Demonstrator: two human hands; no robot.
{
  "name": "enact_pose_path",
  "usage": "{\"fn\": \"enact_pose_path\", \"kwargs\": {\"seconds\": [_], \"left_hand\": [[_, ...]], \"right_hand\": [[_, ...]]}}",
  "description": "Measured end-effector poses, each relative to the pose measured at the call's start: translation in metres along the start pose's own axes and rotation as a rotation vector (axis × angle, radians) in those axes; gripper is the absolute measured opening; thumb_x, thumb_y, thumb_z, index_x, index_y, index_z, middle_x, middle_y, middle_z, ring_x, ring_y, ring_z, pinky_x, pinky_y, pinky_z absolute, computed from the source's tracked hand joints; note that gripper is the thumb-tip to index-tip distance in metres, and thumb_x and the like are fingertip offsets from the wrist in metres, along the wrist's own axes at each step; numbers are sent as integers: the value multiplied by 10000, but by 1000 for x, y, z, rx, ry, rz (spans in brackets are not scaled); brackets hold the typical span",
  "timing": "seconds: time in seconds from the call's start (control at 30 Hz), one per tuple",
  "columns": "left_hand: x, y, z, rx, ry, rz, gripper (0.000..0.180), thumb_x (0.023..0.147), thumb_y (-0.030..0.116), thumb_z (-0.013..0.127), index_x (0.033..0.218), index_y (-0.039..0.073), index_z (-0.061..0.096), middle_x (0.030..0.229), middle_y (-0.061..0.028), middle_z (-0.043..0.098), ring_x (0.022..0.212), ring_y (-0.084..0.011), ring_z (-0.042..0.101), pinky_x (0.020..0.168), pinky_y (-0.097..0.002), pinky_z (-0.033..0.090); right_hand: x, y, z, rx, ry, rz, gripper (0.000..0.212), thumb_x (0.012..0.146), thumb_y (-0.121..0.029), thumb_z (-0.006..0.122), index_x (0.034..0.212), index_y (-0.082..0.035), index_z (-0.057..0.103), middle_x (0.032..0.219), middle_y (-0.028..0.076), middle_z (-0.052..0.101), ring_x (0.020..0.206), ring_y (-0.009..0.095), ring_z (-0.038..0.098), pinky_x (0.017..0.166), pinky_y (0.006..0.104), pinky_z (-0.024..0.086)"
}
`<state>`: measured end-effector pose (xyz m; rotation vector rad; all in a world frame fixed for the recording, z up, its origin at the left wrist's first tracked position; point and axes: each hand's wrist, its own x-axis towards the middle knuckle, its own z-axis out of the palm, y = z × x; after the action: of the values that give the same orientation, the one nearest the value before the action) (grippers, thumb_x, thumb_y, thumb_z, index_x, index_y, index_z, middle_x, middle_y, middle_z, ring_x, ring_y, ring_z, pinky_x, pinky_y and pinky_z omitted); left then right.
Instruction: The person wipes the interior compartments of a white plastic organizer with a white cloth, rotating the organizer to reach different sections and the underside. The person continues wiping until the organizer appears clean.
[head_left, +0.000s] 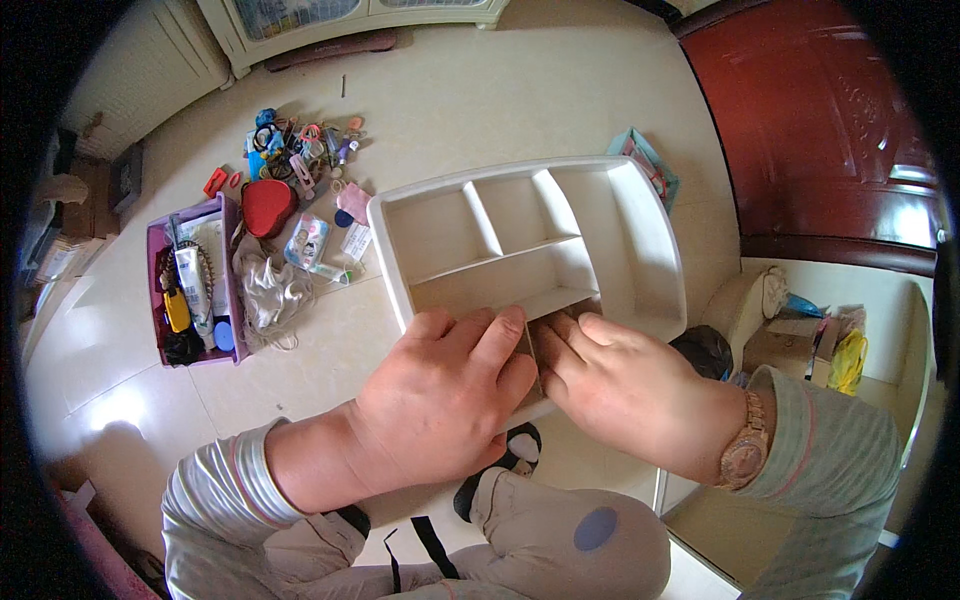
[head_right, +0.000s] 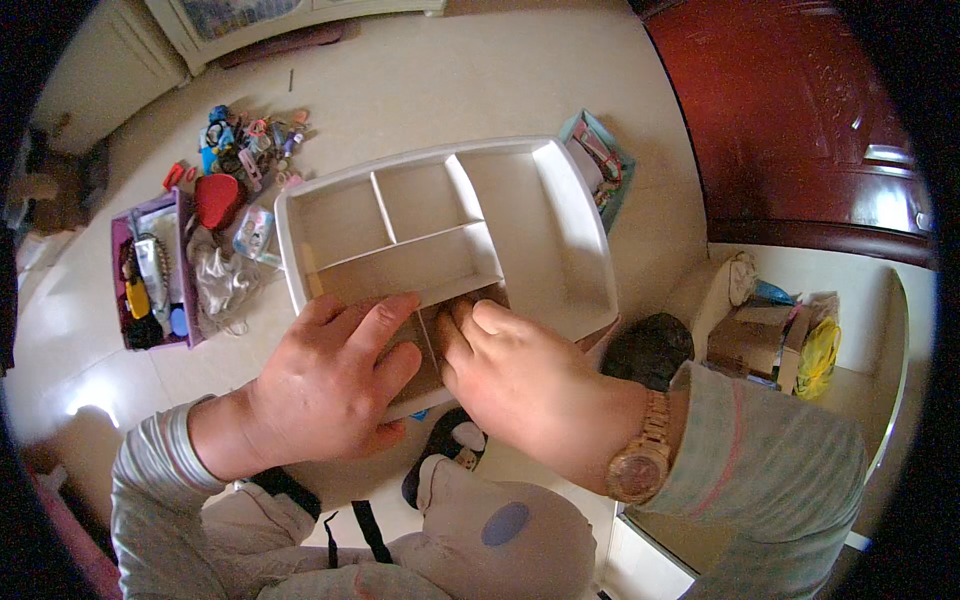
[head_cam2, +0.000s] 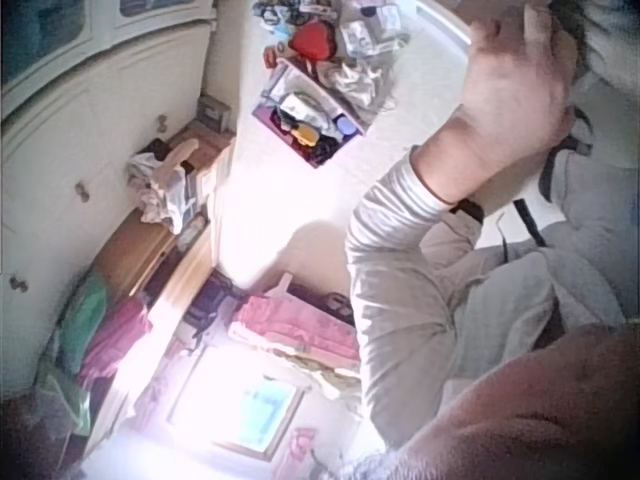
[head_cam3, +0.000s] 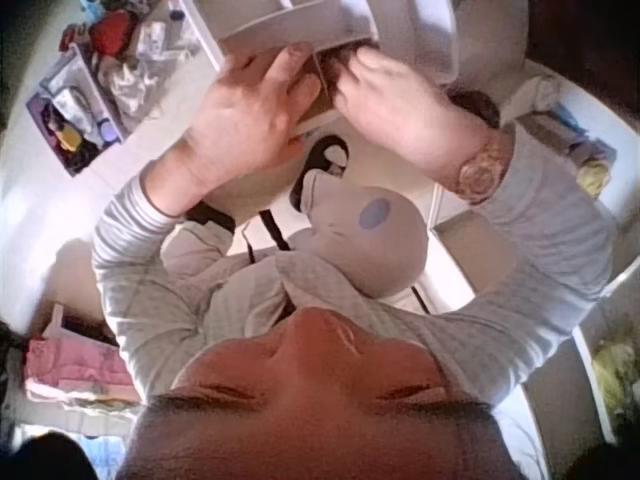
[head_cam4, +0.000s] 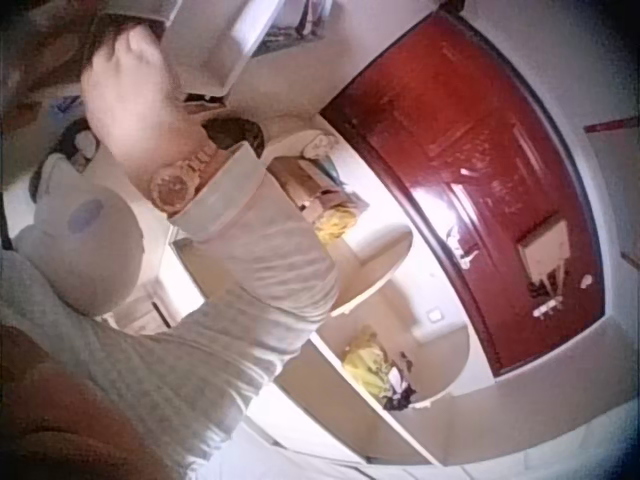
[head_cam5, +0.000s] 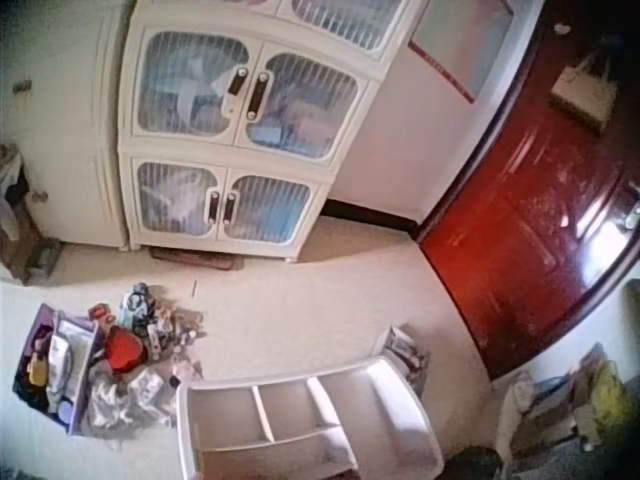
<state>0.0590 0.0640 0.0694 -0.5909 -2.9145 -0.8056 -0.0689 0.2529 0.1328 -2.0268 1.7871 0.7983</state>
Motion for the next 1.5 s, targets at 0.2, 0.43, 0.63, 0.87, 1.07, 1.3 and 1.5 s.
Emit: {"fn": "enact_pose_path", "kwargs": {"seconds": [0.2,0.43,0.63,0.87,1.07,1.3,1.5], "left_hand": [[-1,-1,-4,53,15,35,512,702,359,803,1100,54,700,1338,-191,599,1074,-283,645,913,-395,484],[-2,2,3,117,33,32,511,720,357,796,1109,40,699,1389,-204,591,1120,-300,644,896,-388,487],[-2,2,0,25,14,5,599,711,388,823,1172,35,678,1353,-188,585,1135,-287,628,902,-386,484],[-1,3,-2,18,-15,-23,662,632,440,890,1108,45,654,1419,-195,567,1175,-302,654,964,-436,498],[-2,3,-3,56,6,-7,637,655,436,879,1117,51,669,1419,-199,573,1153,-304,652,970,-429,496],[-1,3,-9,49,-28,11,620,668,416,856,1135,51,674,1416,-204,589,1190,-284,654,970,-408,495],[2,2,-8,14,-4,-8,597,603,381,852,1066,52,667,1397,-214,608,1176,-303,681,920,-417,520]], "right_hand": [[16,2,-12,16,-351,-50,278,859,-205,642,1058,-45,752,1106,80,735,1065,210,665,1027,342,421],[22,6,-10,174,-397,-82,309,833,-197,659,1053,-2,754,1088,122,736,1110,254,667,1078,377,411],[14,11,-1,383,-302,-77,222,790,-145,687,939,-5,771,1042,145,741,1088,319,683,1062,425,469],[14,30,-20,357,-355,-167,188,804,-115,699,950,-8,749,1039,141,741,983,290,718,981,401,530],[-51,48,-53,579,-199,97,208,869,-47,660,1075,-33,680,1001,141,715,953,303,725,946,423,553],[-74,54,-25,902,296,295,268,834,77,627,1076,-32,667,1005,134,692,958,303,717,860,410,593],[-18,24,6,726,387,23,151,866,-35,641,998,27,683,1068,142,679,994,282,689,914,398,571]]}}
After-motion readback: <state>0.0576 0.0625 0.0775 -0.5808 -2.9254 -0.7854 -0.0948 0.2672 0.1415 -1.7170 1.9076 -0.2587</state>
